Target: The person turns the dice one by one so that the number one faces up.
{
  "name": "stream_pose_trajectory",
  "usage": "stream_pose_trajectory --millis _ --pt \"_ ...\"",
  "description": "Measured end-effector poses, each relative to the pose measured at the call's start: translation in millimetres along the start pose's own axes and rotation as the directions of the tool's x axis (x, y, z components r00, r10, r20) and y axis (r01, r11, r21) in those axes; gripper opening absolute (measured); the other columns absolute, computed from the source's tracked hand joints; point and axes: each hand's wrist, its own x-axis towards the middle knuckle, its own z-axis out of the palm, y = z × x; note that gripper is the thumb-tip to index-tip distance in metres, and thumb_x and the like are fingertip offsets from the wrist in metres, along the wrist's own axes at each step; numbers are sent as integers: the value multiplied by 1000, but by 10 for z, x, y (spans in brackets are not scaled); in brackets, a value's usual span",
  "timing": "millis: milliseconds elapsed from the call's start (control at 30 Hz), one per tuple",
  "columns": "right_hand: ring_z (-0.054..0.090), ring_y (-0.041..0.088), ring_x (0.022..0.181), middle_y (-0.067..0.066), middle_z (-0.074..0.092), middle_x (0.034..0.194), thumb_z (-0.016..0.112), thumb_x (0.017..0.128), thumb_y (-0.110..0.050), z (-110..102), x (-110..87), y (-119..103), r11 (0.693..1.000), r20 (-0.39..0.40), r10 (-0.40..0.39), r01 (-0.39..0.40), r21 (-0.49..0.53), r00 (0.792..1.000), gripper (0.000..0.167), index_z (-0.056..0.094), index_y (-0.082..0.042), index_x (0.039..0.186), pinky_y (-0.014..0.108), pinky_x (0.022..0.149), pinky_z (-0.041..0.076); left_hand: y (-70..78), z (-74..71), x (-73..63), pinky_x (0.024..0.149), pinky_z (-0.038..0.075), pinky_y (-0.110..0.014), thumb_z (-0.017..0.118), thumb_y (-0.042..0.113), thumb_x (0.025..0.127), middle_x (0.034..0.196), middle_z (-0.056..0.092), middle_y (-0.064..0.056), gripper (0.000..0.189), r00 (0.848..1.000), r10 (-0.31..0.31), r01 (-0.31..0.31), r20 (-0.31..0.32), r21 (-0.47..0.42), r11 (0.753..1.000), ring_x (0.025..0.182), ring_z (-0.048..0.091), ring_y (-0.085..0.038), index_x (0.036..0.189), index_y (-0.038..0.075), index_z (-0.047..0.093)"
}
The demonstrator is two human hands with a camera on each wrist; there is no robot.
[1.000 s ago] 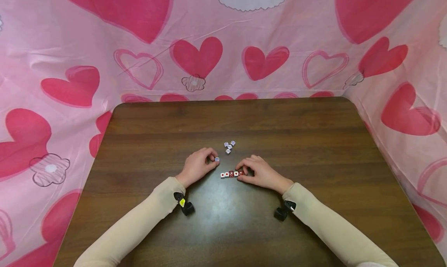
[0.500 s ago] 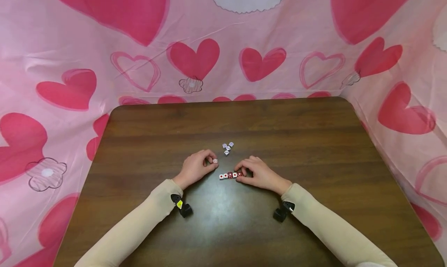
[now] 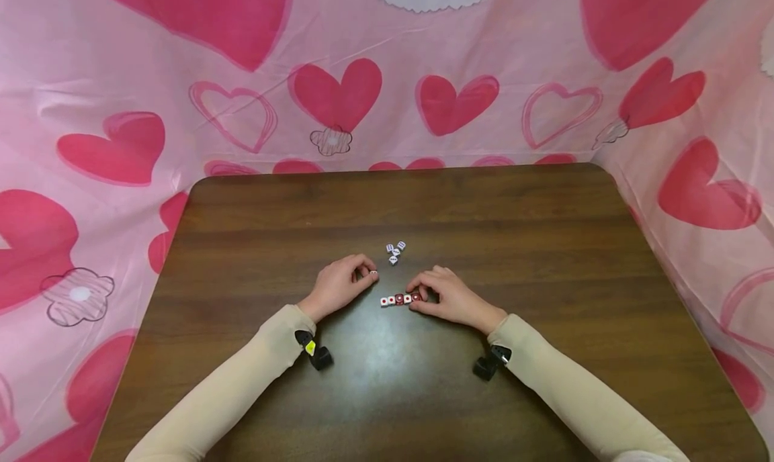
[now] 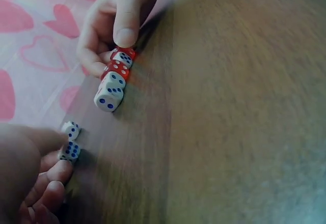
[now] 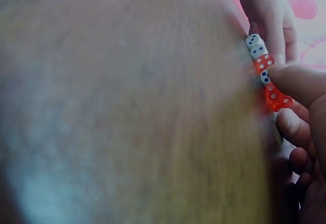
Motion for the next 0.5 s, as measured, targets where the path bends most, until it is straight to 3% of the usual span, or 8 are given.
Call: stream_pose_trajectory --millis 267,500 --pt "42 8 80 -15 53 80 85 89 -25 -5 6 3 1000 1 -13 13 -14 1000 27 72 -20 111 32 78 35 -13 4 8 64 43 -32 79 31 93 92 64 9 19 1000 -4 4 6 4 1000 72 54 -7 107 22 72" --pt "42 8 80 -16 53 79 85 89 -24 -3 10 6 1000 -4 -20 20 -15 1000 26 72 -20 111 32 78 35 -2 14 10 63 43 -32 74 34 98 90 64 10 15 1000 -16 16 -5 16 1000 70 53 -6 107 22 73"
